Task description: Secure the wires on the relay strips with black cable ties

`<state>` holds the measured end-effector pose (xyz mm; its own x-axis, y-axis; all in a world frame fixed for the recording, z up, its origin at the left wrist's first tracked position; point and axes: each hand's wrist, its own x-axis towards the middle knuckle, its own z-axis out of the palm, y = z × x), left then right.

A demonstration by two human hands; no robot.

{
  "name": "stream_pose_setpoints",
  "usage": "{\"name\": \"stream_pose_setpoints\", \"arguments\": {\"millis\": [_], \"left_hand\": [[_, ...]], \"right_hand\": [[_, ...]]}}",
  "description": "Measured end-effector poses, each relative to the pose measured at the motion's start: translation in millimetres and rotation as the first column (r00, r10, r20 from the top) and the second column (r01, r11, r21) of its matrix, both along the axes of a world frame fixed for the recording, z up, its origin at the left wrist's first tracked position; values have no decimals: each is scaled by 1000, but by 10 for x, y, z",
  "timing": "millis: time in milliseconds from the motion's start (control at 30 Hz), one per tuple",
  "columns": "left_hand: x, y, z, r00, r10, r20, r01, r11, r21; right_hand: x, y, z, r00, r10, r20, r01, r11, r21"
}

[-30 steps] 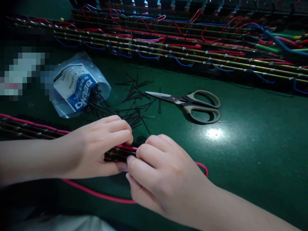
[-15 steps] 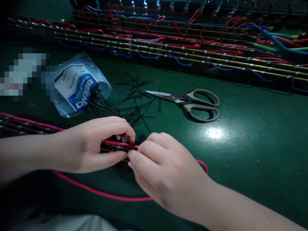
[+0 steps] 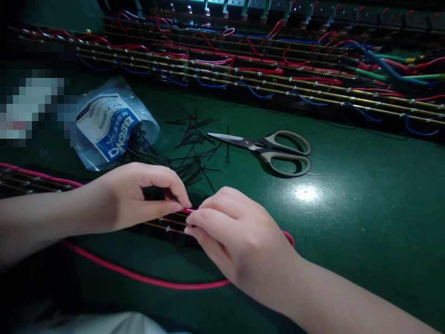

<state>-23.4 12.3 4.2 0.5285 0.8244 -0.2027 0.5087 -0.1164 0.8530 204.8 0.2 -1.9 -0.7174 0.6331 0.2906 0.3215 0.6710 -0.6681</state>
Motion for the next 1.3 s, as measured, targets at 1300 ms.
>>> {"name": "stream_pose_setpoints", "arguments": {"millis": [1300], "left_hand": [[-8,-19,-15,989,-129,-78,145,950,275]], "right_hand": [[16,91,34,1000,-18,-20,14,984,-176]]}}
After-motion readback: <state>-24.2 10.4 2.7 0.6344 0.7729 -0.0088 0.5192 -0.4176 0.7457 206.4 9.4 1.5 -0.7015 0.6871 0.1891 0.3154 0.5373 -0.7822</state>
